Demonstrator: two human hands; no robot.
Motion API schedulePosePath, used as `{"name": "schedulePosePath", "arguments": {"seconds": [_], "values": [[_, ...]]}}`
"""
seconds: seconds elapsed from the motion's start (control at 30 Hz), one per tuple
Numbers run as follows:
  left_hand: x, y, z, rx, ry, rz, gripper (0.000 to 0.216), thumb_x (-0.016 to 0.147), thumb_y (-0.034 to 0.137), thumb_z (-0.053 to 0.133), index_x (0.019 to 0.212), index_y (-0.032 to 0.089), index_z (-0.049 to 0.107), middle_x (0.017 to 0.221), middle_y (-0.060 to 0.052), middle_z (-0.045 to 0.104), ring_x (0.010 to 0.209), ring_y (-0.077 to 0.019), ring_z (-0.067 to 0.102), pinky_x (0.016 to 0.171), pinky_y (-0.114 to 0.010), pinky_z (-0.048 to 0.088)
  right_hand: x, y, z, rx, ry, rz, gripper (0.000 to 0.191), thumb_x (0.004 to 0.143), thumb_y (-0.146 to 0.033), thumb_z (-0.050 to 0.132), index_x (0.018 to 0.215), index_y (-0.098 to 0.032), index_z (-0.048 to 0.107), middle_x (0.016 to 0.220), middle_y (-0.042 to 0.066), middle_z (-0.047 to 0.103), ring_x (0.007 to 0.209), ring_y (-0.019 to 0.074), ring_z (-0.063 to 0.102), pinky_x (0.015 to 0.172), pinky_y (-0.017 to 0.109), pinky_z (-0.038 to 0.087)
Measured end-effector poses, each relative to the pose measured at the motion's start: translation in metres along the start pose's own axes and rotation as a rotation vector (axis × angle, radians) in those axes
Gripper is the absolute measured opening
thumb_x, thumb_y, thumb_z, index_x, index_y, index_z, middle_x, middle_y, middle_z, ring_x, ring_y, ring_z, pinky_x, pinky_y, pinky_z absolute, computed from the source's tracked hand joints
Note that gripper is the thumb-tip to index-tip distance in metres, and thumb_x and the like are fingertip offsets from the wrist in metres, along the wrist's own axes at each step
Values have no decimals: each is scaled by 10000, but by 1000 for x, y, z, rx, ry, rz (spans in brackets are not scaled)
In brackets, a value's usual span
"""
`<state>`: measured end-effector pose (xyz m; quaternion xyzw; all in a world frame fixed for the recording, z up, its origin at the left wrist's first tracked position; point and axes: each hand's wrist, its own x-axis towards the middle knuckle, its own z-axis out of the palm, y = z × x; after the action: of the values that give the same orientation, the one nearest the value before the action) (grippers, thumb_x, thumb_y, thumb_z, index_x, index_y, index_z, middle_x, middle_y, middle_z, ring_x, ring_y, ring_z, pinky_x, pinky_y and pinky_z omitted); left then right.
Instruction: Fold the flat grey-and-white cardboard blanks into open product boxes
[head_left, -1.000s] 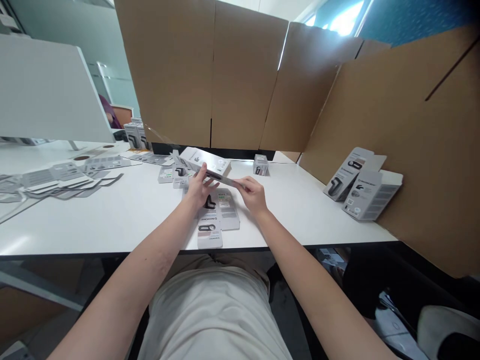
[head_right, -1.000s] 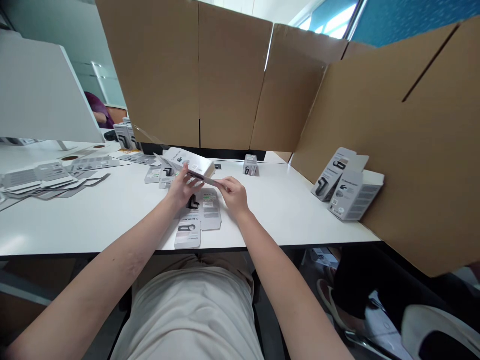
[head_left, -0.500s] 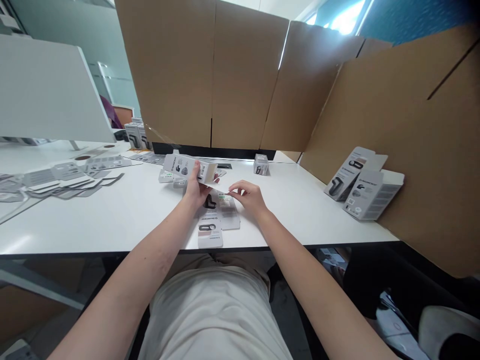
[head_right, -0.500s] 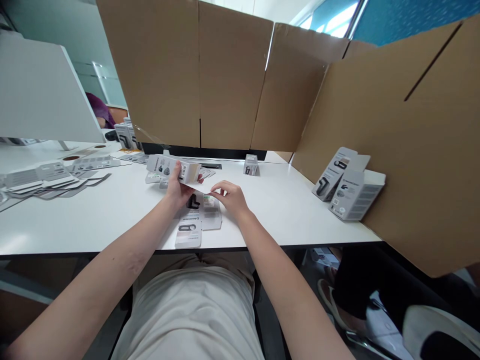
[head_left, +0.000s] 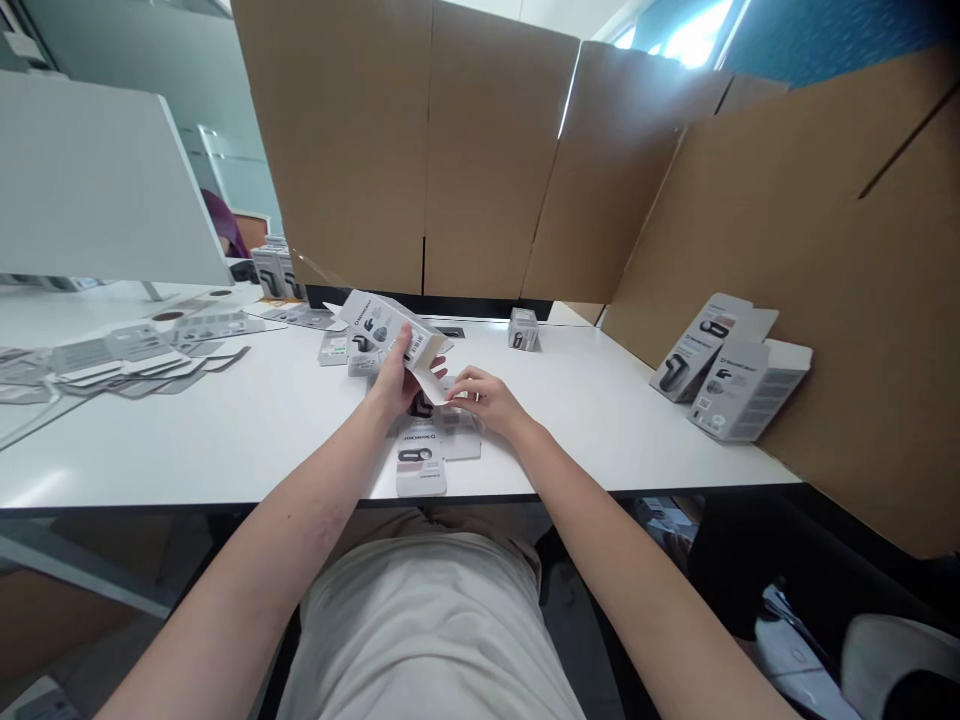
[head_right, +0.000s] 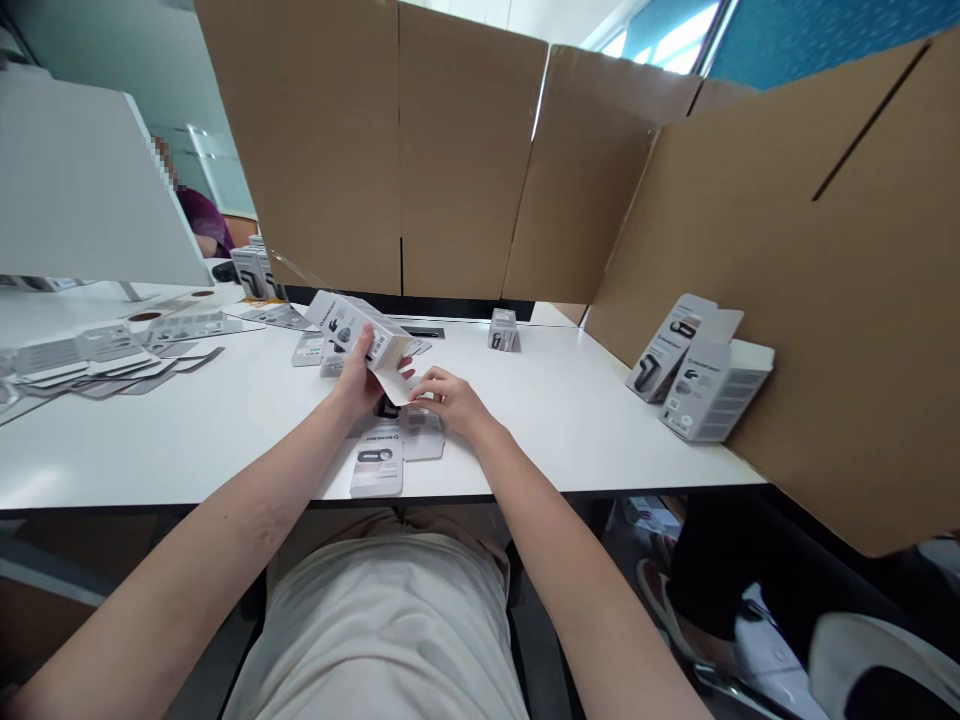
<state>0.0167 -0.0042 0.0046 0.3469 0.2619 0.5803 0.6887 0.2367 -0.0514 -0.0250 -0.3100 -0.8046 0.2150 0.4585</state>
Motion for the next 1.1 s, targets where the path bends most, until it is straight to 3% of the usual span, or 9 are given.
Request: {"name": "schedulePosePath", "arguments": {"seconds": [0.17, 0.33, 0.4, 0.53, 0.63, 0.77, 0.87, 0.97, 1.1], "values": [[-2, -2, 4, 11, -48, 9, 796, 902, 793, 958, 1443, 242, 769, 1379, -173, 850, 1227, -401, 840, 983, -491, 718, 0, -5, 2, -33, -2, 34, 351, 1001, -623, 926, 939, -280, 893, 1007, 38, 707, 864, 216, 675, 877, 392, 580], [-2, 5, 3, -89, 1, 139, 745, 1020, 784, 853, 1512, 237, 736, 1503, -141, 818, 1306, -335, 825, 1021, -421, 705, 2, -12, -5, -22, 400, 232, 563, 906, -776, 942, 1055, -266, 755, 972, 26, 741, 763, 195, 621, 721, 337, 519], [-3, 7, 2, -103, -11, 175, 745, 1033, 799, 828, 1535, 257, 730, 1520, -121, 816, 1344, -320, 813, 1030, -400, 701, 3, -15, -6, 17, 507, 282, 663, 917, -902, 845, 1044, -262, 724, 977, 48, 764, 769, 202, 640, 690, 326, 506], [-6, 4, 5, -35, -86, 170, 783, 965, 837, 874, 1471, 248, 773, 1407, -140, 858, 1400, -346, 791, 1043, -417, 702, 6, -18, -5, 107, 386, 379, 830, 977, -1044, 573, 802, -243, 698, 747, 70, 732, 575, 176, 527, 588, 340, 433], [-9, 1, 9, 11, -85, 126, 720, 927, 760, 958, 1405, 248, 791, 1385, -149, 861, 1398, -362, 791, 1052, -436, 699, 7, -19, -3, 99, 364, 390, 757, 951, -967, 694, 723, -246, 667, 692, 54, 719, 521, 150, 449, 572, 340, 405], [-7, 1, 10, -11, -19, 107, 561, 944, 632, 991, 1326, 275, 789, 1406, -119, 846, 1376, -351, 787, 1084, -484, 700, 7, -18, -5, 21, 499, 354, 642, 977, -828, 717, 705, -247, 681, 694, 56, 713, 645, 203, 585, 653, 346, 467], [-4, 3, 7, -62, 61, 101, 504, 993, 680, 915, 1266, 274, 796, 1350, -117, 849, 1282, -344, 812, 1042, -492, 717, 7, -16, -6, -39, 552, 321, 605, 983, -776, 723, 697, -243, 699, 704, 57, 709, 690, 220, 616, 705, 360, 489], [-2, 5, 4, -95, 120, 97, 451, 1007, 635, 903, 1256, 276, 795, 1256, -99, 859, 1179, -320, 838, 975, -454, 729, 6, -18, -5, -34, 530, 287, 608, 995, -799, 724, 759, -240, 749, 723, 51, 702, 676, 212, 595, 689, 357, 470], [1, 5, 3, -106, 127, 104, 422, 971, 538, 949, 1254, 271, 785, 1180, -75, 866, 1107, -287, 851, 944, -402, 724, 7, -25, -4, 76, 428, 292, 750, 988, -960, 652, 778, -246, 750, 560, -13, 507, 542, 180, 483, 605, 346, 415]]}}
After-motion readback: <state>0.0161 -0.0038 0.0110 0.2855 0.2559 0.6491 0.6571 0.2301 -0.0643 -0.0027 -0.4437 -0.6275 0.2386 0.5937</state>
